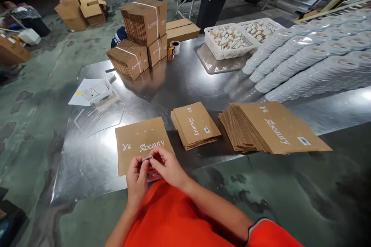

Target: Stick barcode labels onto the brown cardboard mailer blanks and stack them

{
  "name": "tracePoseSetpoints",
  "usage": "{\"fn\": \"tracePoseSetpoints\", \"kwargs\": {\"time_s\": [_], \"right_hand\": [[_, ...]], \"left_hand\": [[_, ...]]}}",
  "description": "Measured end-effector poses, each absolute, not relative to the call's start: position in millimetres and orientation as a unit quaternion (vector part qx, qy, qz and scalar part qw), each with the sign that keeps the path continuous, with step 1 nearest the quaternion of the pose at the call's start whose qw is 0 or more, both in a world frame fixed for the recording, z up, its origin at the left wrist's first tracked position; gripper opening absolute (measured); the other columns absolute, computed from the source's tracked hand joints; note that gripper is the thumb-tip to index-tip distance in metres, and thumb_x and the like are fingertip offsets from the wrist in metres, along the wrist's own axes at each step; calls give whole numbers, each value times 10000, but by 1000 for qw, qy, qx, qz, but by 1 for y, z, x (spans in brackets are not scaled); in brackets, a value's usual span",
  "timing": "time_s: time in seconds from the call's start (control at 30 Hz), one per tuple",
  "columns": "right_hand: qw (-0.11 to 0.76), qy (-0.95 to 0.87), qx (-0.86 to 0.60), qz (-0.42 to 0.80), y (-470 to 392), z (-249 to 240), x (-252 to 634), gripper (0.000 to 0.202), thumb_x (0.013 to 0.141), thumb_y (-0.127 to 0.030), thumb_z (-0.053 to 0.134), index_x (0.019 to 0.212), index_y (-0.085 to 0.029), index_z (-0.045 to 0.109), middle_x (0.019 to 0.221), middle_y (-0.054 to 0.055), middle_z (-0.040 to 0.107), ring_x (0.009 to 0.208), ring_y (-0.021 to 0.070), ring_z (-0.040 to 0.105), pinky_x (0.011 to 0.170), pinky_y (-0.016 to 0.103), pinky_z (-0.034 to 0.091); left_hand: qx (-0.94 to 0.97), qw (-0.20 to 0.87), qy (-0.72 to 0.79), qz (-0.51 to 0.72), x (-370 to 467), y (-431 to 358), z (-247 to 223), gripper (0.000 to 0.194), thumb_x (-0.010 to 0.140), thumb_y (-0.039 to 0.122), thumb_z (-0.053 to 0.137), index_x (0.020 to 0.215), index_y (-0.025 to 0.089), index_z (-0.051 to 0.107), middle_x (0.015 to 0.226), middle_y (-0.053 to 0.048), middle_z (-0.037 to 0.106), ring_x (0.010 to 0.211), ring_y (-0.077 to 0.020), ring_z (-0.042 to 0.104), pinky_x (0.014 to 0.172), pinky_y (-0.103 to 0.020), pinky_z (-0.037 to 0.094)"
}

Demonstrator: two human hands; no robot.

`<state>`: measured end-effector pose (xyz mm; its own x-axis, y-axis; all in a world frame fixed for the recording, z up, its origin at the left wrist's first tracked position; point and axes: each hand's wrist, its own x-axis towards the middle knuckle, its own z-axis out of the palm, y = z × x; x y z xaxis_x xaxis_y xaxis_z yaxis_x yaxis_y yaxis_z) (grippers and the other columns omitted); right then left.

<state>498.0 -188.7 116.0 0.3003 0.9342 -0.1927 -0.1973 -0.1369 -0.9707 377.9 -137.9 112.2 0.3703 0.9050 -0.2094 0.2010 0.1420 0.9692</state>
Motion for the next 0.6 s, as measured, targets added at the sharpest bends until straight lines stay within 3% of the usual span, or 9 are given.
{"fn": "tracePoseSetpoints", "kwargs": {"time_s": [0.17, 0.43, 0.5, 0.6], "right_hand": [[543, -365, -640, 403, -187, 111, 493, 81, 834, -276, 539, 828, -198, 561, 791, -3, 564, 715, 111, 521, 650, 220, 433], [553, -335, -701, 301, -165, 89, 527, 169, 814, -314, 544, 719, -180, 587, 779, 14, 554, 688, 120, 513, 628, 231, 408], [509, -320, -753, 269, -150, 69, 549, 175, 797, -296, 544, 683, -172, 594, 777, 22, 546, 700, 129, 511, 668, 249, 413], [456, -315, -792, 255, -130, 40, 572, 154, 764, -257, 557, 647, -168, 604, 758, 26, 541, 735, 145, 511, 736, 275, 413]], "left_hand": [[628, 518, 504, 289, 378, -138, 107, 344, 823, 497, 539, 702, 176, 570, 649, 1, 577, 604, -123, 513, 567, -219, 425], [629, 484, 539, 284, 374, -134, 96, 465, 792, 515, 561, 496, 191, 406, 476, 54, 368, 481, -85, 353, 473, -203, 316], [612, 507, 541, 276, 373, -127, 89, 441, 782, 522, 567, 513, 185, 474, 503, 34, 464, 504, -97, 418, 495, -208, 356], [581, 555, 541, 248, 371, -114, 77, 398, 753, 543, 583, 630, 167, 626, 704, -46, 674, 636, -147, 569, 587, -239, 439]]}}
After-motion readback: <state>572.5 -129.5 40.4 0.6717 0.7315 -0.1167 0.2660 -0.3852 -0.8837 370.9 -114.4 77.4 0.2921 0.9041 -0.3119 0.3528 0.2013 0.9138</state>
